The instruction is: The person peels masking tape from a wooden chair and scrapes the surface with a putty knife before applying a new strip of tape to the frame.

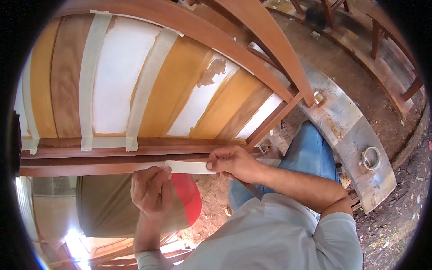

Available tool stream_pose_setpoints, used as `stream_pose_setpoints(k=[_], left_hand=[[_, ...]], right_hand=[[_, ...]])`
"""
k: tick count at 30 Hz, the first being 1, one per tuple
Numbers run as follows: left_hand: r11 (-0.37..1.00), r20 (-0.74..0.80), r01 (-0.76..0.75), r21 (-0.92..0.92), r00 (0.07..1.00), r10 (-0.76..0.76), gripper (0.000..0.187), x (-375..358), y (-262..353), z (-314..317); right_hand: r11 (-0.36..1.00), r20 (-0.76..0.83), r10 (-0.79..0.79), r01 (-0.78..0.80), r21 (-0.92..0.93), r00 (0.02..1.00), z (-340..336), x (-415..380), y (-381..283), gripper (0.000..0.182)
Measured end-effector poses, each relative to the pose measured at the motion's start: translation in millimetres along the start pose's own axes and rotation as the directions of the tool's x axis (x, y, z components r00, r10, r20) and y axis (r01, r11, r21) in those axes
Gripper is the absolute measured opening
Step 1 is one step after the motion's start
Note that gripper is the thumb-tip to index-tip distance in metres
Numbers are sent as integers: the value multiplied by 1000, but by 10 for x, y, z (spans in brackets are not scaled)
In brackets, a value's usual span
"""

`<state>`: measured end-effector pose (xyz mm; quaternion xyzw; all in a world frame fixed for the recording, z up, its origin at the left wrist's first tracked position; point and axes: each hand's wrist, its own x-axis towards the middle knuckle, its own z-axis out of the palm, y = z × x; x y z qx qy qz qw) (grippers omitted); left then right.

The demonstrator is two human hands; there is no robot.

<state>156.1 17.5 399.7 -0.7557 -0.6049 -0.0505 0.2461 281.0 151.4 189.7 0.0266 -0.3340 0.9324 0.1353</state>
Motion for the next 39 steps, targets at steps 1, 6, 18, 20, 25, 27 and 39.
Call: stream_pose_setpoints(k=[1,6,18,20,25,27,39], left_hand=[[999,0,-37,28,999,37,30,24,-25,-16],[967,51,-199,156,980,193,29,207,-70,-119],[917,129,-262,301,964,233,18,389,-101,-241],[906,175,-276,320,957,230,18,432,-84,-263],[874,223,-328,359,939,260,23,486,-123,-254],[873,240,-329,359,937,254,24,495,-118,-249],[870,264,-326,371,935,238,21,537,-129,-222]], right_hand=[[1000,3,-9,9,11,1000,16,10,-10,20],[994,-3,40,-40,-105,999,22,54,-155,23],[574,-146,-684,404,-712,714,-20,-138,59,29],[430,-53,-805,520,-738,591,-21,-94,18,35],[161,116,-921,635,-756,372,-21,104,-1,36],[99,164,-931,658,-747,327,-10,171,5,35],[104,100,-953,619,-778,286,5,374,64,26]])
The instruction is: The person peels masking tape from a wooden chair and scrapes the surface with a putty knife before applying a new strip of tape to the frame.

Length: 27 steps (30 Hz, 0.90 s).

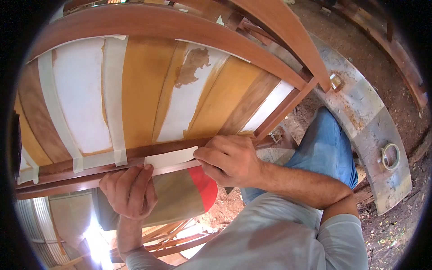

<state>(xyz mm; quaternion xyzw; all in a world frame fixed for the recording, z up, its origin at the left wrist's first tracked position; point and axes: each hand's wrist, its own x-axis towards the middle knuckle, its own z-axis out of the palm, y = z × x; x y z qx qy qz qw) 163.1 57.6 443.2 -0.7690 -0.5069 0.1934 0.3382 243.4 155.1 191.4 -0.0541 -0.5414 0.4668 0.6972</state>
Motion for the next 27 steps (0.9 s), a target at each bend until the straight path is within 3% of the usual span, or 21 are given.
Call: stream_pose_setpoints(k=[18,27], left_hand=[[995,126,-12,100,992,0,21,126,-28,-3],[994,183,0,105,983,-19,37,135,-48,-8]], right_hand=[[998,55,62,-61,-21,997,92,-55,158,28],[995,34,99,-99,-13,994,152,-81,163,28]])
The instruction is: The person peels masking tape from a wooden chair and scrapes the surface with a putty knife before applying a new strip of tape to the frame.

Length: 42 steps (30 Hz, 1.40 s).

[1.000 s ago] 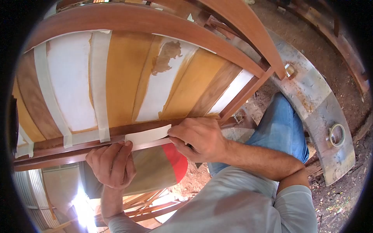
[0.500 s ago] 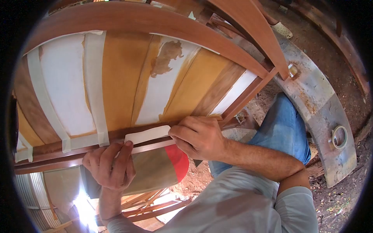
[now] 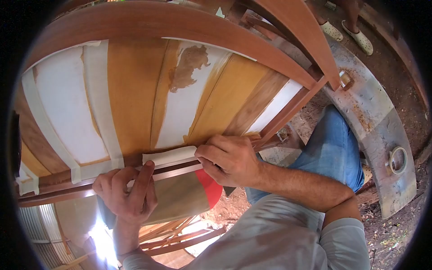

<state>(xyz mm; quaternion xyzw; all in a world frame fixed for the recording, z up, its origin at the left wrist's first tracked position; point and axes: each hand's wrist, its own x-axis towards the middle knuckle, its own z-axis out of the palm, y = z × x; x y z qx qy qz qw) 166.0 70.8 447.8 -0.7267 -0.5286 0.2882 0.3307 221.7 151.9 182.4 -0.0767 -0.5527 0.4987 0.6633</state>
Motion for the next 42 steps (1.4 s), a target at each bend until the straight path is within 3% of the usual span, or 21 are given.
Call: stream_pose_setpoints(k=[30,42], left_hand=[[998,101,1,-69,995,6,39,246,-11,-42],[997,109,-26,-79,993,34,35,230,-36,-33]], right_hand=[[997,4,57,-58,55,998,18,39,-13,26],[994,6,-76,75,74,997,66,52,47,21]])
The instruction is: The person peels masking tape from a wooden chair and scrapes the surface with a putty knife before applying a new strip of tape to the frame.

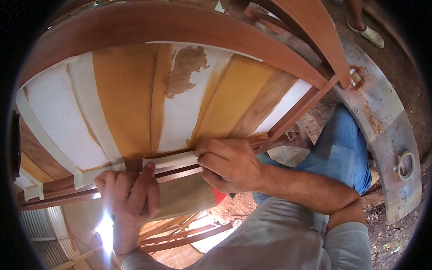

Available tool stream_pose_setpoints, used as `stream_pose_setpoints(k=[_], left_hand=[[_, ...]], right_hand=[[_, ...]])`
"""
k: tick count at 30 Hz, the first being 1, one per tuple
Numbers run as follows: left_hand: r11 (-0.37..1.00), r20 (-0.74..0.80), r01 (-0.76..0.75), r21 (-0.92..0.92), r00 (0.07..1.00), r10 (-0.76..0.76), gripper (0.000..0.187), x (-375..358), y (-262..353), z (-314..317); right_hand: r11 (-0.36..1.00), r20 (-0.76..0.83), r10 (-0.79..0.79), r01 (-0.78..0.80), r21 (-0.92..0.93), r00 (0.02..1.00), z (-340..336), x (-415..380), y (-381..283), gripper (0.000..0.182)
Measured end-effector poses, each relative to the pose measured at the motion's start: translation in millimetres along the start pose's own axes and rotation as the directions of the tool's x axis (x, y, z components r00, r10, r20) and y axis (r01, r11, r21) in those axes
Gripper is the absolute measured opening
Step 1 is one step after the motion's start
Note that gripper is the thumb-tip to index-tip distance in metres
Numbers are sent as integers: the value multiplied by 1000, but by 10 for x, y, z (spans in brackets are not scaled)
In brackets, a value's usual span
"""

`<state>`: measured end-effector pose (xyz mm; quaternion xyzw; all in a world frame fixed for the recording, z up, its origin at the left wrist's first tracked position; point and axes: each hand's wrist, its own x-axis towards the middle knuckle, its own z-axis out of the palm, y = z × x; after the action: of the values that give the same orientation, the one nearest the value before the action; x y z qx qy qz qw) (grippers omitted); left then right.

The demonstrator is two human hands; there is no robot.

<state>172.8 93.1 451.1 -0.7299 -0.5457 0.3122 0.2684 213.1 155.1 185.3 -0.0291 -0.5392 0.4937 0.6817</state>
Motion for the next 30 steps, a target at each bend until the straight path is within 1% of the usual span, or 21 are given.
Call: stream_pose_setpoints(k=[6,9,12,18,21,27,30], left_hand=[[1000,-39,-24,-18,999,23,33,-23,-33,22],[1000,-54,-20,-18,998,19,32,-23,-39,32],[999,-15,13,-48,1000,-13,33,18,-6,-18],[998,42,7,-55,999,-5,33,80,-12,-57],[998,46,8,-63,999,-5,33,83,-12,-59],[997,30,7,-73,1000,-5,32,73,-32,-47],[996,30,-1,-93,1000,4,33,100,-42,-63]], right_hand=[[1000,-67,-3,2,-17,998,56,23,-2,22],[1000,-16,-19,19,-2,1000,13,41,3,21],[1000,-19,-20,20,-2,1000,18,53,6,21],[1000,-38,13,-13,2,999,48,32,12,22],[1000,-19,-9,9,9,1000,29,35,31,21],[1000,-41,-16,17,16,999,12,49,38,21],[1000,-48,12,-11,18,999,23,37,43,23]])
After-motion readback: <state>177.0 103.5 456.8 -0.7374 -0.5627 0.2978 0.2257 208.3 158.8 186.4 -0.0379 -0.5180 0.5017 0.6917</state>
